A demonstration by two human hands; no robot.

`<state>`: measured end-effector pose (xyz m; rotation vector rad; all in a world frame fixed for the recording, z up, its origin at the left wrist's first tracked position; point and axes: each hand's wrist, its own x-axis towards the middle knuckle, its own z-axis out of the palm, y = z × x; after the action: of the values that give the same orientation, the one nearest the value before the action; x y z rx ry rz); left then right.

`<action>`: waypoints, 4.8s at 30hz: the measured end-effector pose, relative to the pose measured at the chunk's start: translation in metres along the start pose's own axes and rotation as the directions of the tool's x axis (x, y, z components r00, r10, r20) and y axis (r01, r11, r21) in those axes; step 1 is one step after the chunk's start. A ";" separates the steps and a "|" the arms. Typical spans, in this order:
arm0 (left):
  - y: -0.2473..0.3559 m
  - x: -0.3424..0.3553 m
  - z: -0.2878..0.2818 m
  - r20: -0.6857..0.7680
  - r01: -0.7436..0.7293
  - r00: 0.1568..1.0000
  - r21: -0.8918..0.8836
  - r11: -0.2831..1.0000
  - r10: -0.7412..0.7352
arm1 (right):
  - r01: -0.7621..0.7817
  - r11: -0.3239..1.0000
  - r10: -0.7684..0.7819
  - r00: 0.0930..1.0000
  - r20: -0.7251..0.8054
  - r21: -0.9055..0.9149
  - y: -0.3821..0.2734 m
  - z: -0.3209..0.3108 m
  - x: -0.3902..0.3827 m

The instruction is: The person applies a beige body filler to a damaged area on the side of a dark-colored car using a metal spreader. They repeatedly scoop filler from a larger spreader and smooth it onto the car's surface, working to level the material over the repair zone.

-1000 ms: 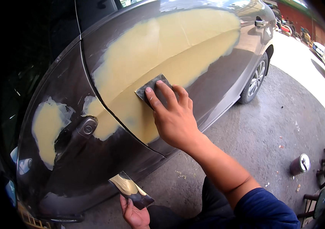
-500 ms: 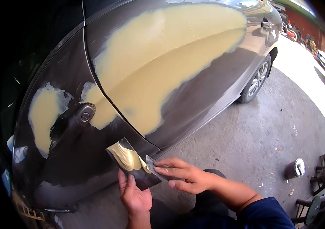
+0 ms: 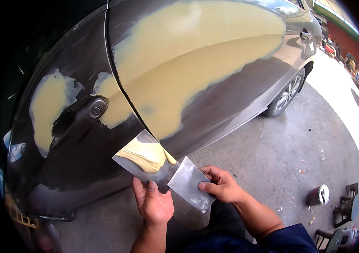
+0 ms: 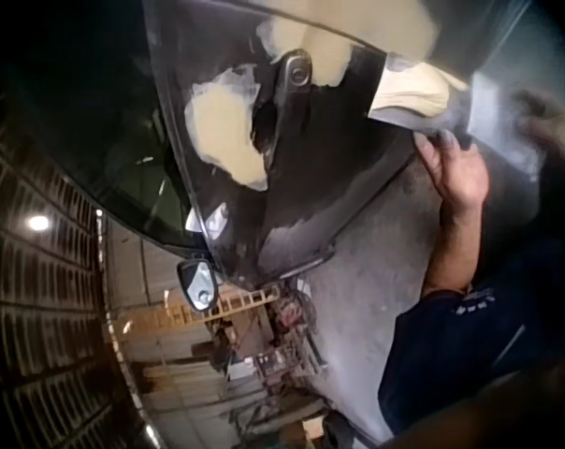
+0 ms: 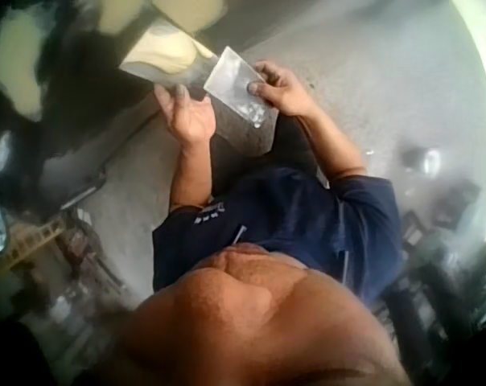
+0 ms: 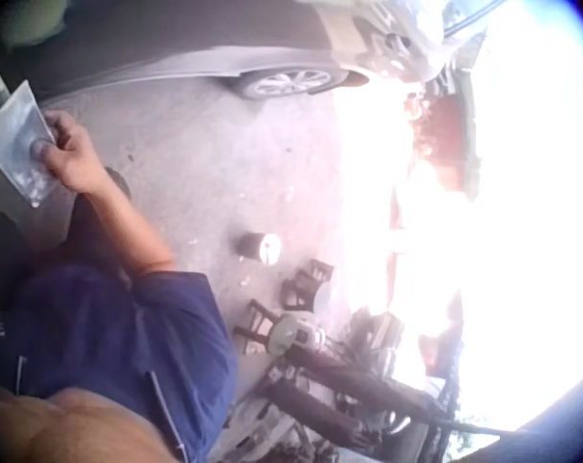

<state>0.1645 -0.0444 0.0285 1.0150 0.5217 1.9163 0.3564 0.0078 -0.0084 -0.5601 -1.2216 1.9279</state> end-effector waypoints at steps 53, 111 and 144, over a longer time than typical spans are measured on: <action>0.023 0.038 -0.100 0.053 -0.162 0.986 0.463 0.871 0.156 | 0.005 -0.187 -0.805 0.572 0.157 -0.982 -0.196 -0.021 0.032; 0.026 0.079 -0.152 0.050 -0.183 0.983 0.379 0.907 0.178 | -0.171 -0.386 -0.777 0.590 0.220 -0.907 -0.190 0.006 0.082; 0.027 0.082 -0.144 0.043 -0.167 0.986 0.402 0.900 0.163 | -0.220 -0.324 -0.804 0.577 0.145 -0.920 -0.270 -0.020 0.096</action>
<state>0.0104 0.0160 0.0001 1.3684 0.8788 1.9949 0.4135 0.1608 0.2283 -1.2639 -1.8417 -0.4987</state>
